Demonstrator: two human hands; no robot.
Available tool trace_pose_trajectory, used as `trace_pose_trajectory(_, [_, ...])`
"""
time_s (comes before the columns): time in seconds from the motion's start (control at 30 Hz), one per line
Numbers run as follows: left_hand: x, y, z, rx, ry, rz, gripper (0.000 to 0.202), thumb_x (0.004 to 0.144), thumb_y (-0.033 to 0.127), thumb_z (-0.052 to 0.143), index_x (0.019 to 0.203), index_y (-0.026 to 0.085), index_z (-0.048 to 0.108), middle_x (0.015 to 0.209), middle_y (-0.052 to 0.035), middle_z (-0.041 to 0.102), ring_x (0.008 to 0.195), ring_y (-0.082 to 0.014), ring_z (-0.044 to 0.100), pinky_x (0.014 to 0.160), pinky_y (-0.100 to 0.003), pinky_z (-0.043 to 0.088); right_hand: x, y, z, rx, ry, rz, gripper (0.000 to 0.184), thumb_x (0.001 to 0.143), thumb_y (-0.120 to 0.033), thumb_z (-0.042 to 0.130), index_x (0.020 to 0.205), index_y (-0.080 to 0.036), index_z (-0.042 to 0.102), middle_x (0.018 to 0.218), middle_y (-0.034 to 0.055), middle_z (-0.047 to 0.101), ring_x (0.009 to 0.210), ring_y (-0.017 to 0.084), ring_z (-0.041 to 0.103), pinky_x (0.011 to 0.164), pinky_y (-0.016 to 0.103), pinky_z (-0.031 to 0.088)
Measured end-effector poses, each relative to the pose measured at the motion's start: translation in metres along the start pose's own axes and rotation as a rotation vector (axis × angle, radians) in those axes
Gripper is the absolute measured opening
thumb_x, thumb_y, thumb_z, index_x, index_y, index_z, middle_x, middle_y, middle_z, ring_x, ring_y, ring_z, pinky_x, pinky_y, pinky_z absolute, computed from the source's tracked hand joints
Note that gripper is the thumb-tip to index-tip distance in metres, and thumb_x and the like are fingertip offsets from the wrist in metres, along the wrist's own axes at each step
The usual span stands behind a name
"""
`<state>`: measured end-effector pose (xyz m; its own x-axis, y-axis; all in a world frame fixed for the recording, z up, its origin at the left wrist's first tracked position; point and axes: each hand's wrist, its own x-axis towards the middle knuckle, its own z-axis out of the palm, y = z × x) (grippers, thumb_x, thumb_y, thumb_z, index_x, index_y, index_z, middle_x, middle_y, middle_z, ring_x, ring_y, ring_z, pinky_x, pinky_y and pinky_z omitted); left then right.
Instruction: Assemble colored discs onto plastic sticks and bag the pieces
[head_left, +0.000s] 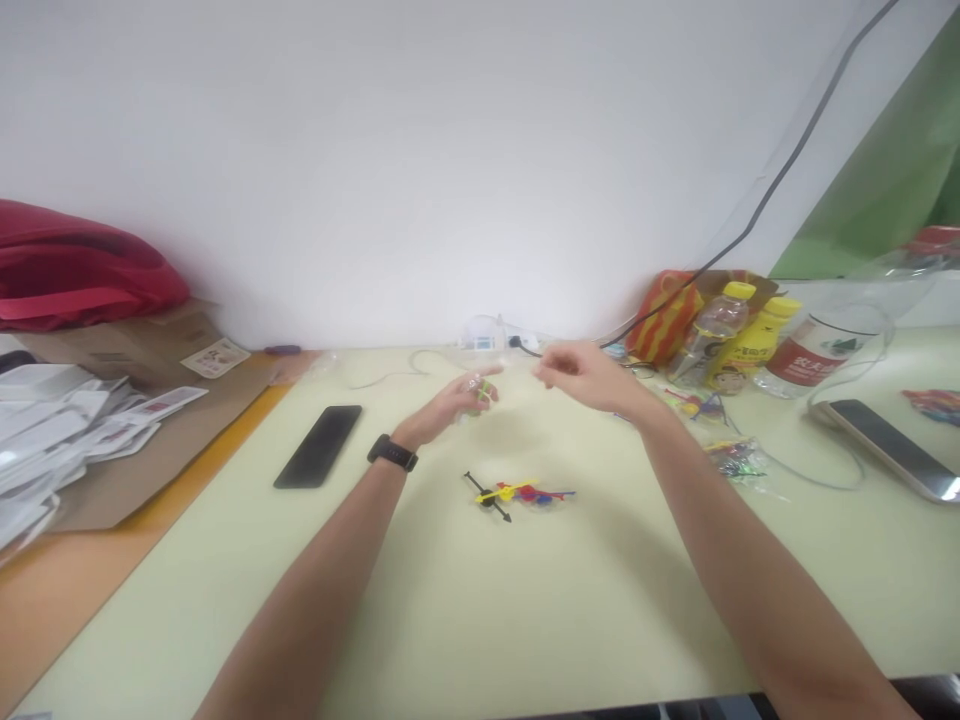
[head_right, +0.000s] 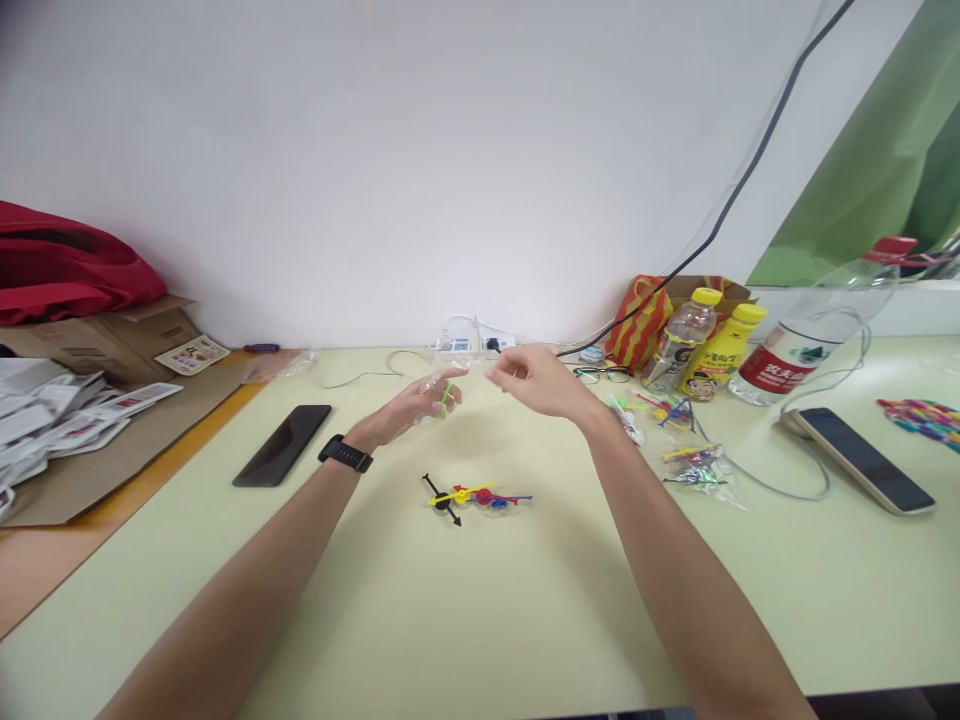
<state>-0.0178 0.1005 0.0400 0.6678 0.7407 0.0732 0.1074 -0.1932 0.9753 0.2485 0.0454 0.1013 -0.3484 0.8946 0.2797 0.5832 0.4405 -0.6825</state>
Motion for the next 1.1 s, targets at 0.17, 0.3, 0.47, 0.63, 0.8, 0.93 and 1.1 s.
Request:
trace_pose_trajectory(0.17, [-0.002, -0.007, -0.008, 0.063, 0.062, -0.034, 0.070, 0.079, 0.034, 0.059, 0.148, 0.024, 0.052, 0.111, -0.0081, 0.065, 0.095, -0.0217, 0.059, 0.083, -0.034, 0.048, -0.002, -0.005, 0.031, -0.088, -0.562, -0.038, 0.030, 0.084, -0.048, 0.071, 0.093, -0.019, 0.071, 0.095, 0.0053, 0.074, 0.080, 0.018, 0.065, 0.068, 0.027, 0.046])
trace_pose_trajectory(0.3, [-0.001, -0.009, -0.010, 0.073, 0.053, -0.029, 0.069, 0.079, 0.034, 0.059, 0.147, 0.025, 0.053, 0.109, -0.0075, 0.065, 0.094, -0.0213, 0.060, 0.084, -0.035, 0.047, -0.007, -0.014, 0.067, -0.186, -0.843, 0.062, 0.053, 0.068, -0.062, 0.082, 0.101, -0.022, 0.069, 0.096, 0.0024, 0.073, 0.076, 0.019, 0.065, 0.060, 0.026, 0.043])
trace_pose_trajectory(0.47, [-0.001, -0.010, -0.012, 0.093, 0.060, -0.050, 0.069, 0.079, 0.034, 0.060, 0.148, 0.027, 0.052, 0.110, -0.0073, 0.065, 0.093, -0.0209, 0.060, 0.083, -0.035, 0.047, -0.015, -0.024, 0.095, -0.360, -0.760, 0.040, 0.038, 0.080, -0.058, 0.072, 0.093, -0.022, 0.067, 0.088, 0.0043, 0.070, 0.071, 0.019, 0.061, 0.055, 0.026, 0.035])
trace_pose_trajectory(0.63, [-0.001, -0.012, -0.012, 0.106, 0.039, -0.048, 0.070, 0.080, 0.033, 0.062, 0.149, 0.027, 0.050, 0.109, -0.0064, 0.065, 0.094, -0.0210, 0.060, 0.084, -0.035, 0.047, -0.010, -0.019, 0.092, -0.280, -0.785, -0.095, 0.014, 0.087, -0.032, 0.067, 0.083, -0.019, 0.064, 0.080, 0.0022, 0.066, 0.065, 0.016, 0.058, 0.056, 0.025, 0.036])
trace_pose_trajectory(0.8, [-0.003, -0.012, -0.011, 0.090, 0.009, -0.064, 0.068, 0.079, 0.031, 0.065, 0.146, 0.028, 0.054, 0.108, -0.0056, 0.066, 0.098, -0.0222, 0.060, 0.086, -0.035, 0.046, -0.003, -0.009, 0.057, 0.131, -0.810, 0.020, 0.017, 0.092, -0.029, 0.064, 0.081, -0.018, 0.058, 0.072, 0.0002, 0.068, 0.067, 0.015, 0.069, 0.064, 0.024, 0.049])
trace_pose_trajectory(0.93, [-0.004, -0.010, -0.008, 0.069, -0.009, -0.050, 0.068, 0.079, 0.029, 0.065, 0.147, 0.028, 0.054, 0.107, -0.0049, 0.065, 0.097, -0.0216, 0.060, 0.089, -0.036, 0.046, -0.006, -0.006, 0.014, 0.466, -0.598, 0.014, 0.028, 0.091, -0.044, 0.069, 0.094, -0.016, 0.064, 0.086, 0.0060, 0.074, 0.078, 0.018, 0.073, 0.077, 0.031, 0.057])
trace_pose_trajectory(1.1, [-0.002, -0.007, -0.001, 0.053, -0.074, -0.035, 0.068, 0.080, 0.025, 0.065, 0.147, 0.026, 0.053, 0.107, -0.0063, 0.064, 0.098, -0.0219, 0.058, 0.089, -0.036, 0.046, -0.004, -0.001, -0.015, 0.673, 0.070, 0.005, 0.036, 0.083, -0.050, 0.079, 0.097, -0.019, 0.067, 0.087, 0.0052, 0.074, 0.082, 0.020, 0.073, 0.081, 0.035, 0.060])
